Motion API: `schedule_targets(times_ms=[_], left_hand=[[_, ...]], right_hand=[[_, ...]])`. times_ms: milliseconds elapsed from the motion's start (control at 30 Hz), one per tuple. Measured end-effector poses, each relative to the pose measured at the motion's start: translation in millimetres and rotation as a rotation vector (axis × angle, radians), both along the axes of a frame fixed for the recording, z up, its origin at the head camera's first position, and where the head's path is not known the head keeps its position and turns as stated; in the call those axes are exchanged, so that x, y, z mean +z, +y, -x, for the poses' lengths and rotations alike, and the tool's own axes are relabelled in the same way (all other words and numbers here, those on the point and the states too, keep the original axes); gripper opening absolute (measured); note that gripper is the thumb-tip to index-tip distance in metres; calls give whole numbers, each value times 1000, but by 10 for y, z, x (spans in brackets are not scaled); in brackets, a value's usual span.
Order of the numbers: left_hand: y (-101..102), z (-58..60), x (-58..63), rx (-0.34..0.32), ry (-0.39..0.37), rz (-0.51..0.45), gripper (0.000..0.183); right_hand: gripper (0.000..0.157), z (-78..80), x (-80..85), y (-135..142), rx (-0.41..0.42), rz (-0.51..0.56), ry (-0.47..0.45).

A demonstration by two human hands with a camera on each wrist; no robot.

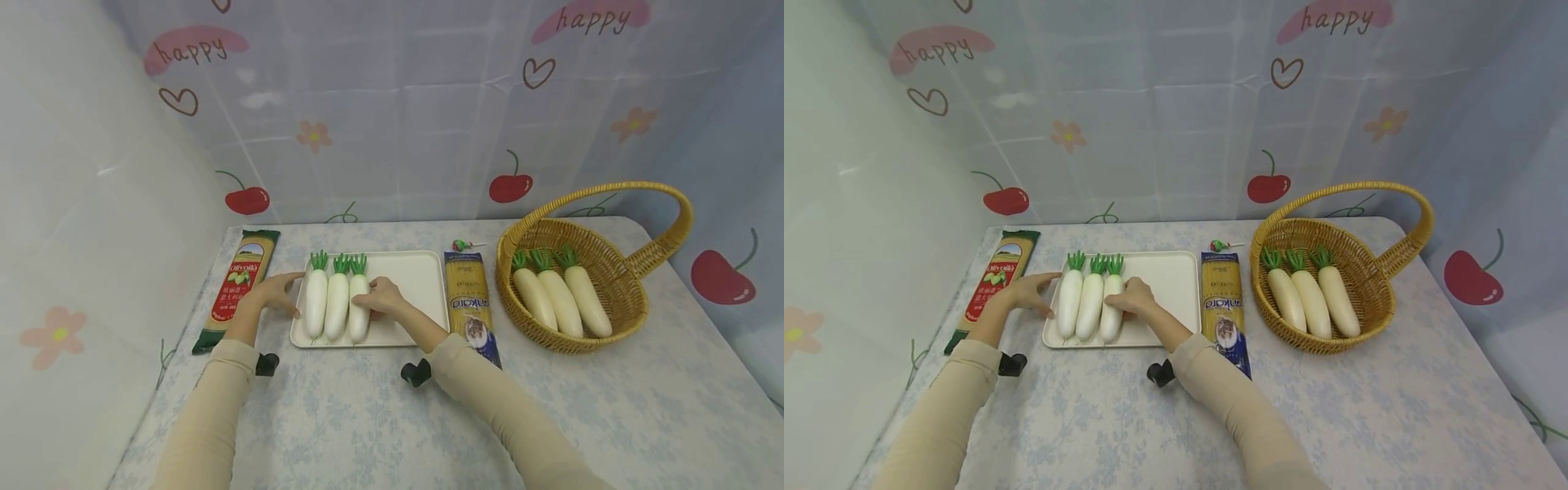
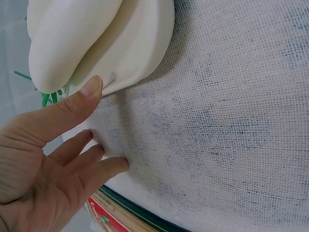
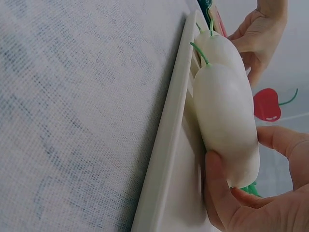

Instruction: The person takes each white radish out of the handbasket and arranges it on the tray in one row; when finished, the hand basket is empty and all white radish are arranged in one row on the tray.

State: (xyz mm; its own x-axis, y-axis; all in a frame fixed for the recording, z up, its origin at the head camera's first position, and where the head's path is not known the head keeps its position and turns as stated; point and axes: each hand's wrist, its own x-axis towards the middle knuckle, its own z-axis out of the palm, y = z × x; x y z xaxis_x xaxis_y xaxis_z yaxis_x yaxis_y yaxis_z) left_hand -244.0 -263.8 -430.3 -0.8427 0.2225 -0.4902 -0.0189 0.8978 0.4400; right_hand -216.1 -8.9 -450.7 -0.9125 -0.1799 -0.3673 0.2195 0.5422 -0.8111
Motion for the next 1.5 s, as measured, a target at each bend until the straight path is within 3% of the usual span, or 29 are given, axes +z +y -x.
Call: schedule_targets(times_ms=[400,867,1500], left_hand=[[-17,23,-36,-7,2,5,100],[-10,21,-33,1,3,2,100],[-3,11,-24,-8,12,7,100]], right_hand=[[74,-16,9,98,1,115,-68],[71,-45,-2,242,5,101,-82],[67,-253,160,916,35,211,-70]])
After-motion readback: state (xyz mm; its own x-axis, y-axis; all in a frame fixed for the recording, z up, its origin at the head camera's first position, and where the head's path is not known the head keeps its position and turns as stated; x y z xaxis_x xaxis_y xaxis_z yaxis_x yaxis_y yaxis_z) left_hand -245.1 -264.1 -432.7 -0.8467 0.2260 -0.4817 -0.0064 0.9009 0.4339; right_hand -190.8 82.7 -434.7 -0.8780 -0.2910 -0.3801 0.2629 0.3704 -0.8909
